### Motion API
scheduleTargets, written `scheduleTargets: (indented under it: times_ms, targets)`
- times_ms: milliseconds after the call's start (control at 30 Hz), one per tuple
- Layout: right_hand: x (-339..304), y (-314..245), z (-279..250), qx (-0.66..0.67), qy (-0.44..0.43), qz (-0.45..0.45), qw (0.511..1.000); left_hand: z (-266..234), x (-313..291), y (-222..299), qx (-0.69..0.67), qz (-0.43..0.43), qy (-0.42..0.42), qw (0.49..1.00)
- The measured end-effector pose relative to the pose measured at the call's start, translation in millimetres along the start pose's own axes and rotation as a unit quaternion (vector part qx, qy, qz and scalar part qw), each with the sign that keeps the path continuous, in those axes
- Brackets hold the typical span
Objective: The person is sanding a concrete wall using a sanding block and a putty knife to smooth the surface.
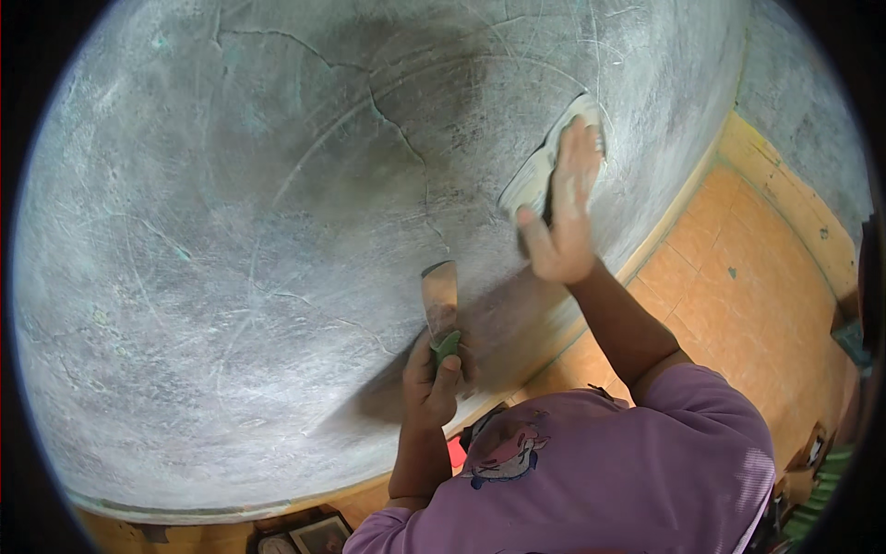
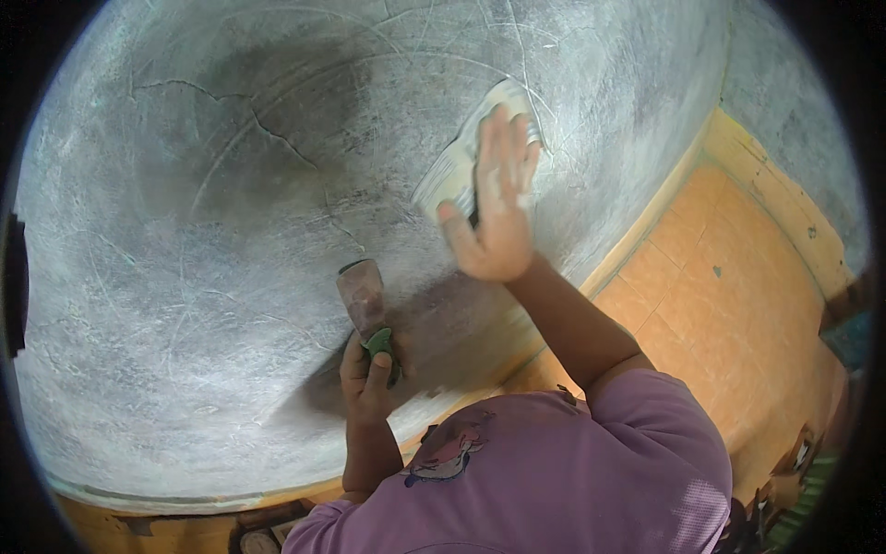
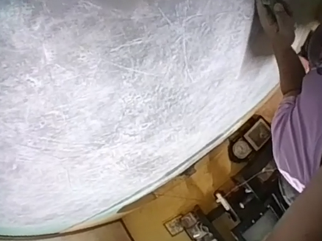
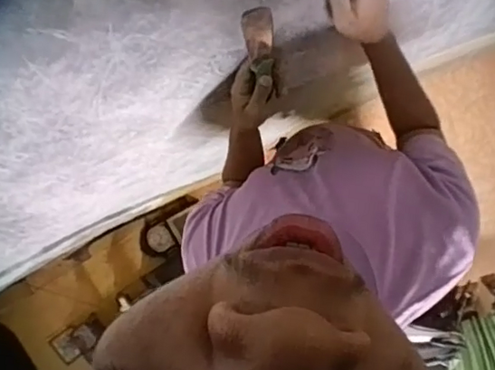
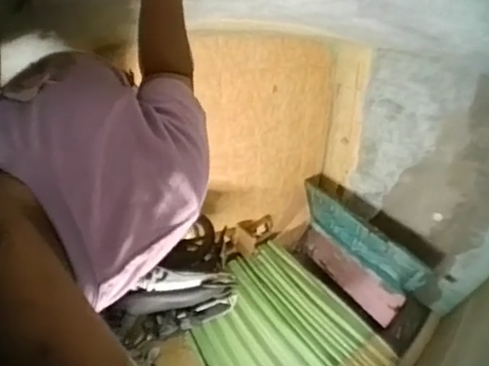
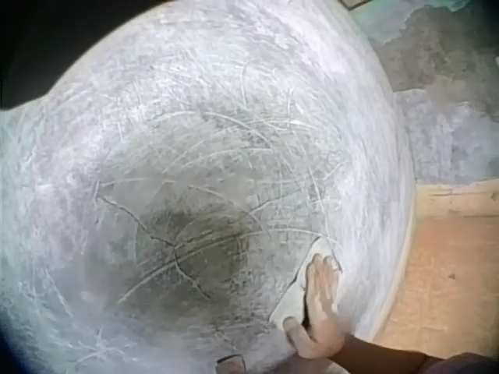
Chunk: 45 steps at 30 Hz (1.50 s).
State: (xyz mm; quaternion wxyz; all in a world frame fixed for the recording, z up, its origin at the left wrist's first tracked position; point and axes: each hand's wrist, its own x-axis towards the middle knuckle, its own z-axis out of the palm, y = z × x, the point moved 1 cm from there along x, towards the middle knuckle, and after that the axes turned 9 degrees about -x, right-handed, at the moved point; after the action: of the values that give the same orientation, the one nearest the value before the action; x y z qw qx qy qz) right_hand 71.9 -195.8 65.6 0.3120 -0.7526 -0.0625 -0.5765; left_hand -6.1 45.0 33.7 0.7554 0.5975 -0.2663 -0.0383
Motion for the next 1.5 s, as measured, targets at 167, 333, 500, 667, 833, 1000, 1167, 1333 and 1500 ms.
scheduleTargets:
  times_ms: [167, 333, 500, 667, 833, 1000, 1167, 1333, 1500]
  targets:
    - [-58.9, -3.4, 13.4, -0.047, -0.061, -0.116, 0.99, -4.9, -2.5, 0.3, -0.036, -0.033, -0.019, 0.999]
    - [-19.6, 6.3, -3.1, -0.024, -0.015, -0.017, 0.999, -7.5, -4.2, -0.1, -0.066, -0.061, -0.057, 0.994]
    - [-29.4, -28.0, 12.1, -0.037, -0.044, -0.015, 0.998, -14.5, -3.6, -7.7, -0.062, -0.052, -0.062, 0.995]
    - [-81.5, 16.1, 2.4, -0.089, -0.13, -0.08, 0.984, -2.0, 7.6, -9.0, -0.07, -0.048, -0.065, 0.994]
    - [-9.9, 0.6, -5.5, -0.039, -0.045, 0.01, 0.998, -3.0, 4.2, -6.3, -0.063, -0.049, -0.038, 0.996]
    - [-52.7, 3.8, 3.3, -0.059, -0.113, -0.111, 0.986, 2.0, 2.9, -10.6, -0.053, -0.012, -0.006, 0.999]
    - [-41.5, 56.3, -20.6, -0.038, -0.114, -0.03, 0.992, 18.5, 9.4, -19.2, -0.063, 0.017, 0.019, 0.998]
    - [1.0, 27.4, -12.2, -0.029, -0.064, -0.035, 0.997, 38.3, 21.9, -22.5, -0.046, 0.019, 0.05, 0.997]
    - [-35.1, 76.6, -29.6, -0.072, -0.125, -0.125, 0.982, 65.0, 38.1, -24.8, -0.042, 0.029, 0.073, 0.996]
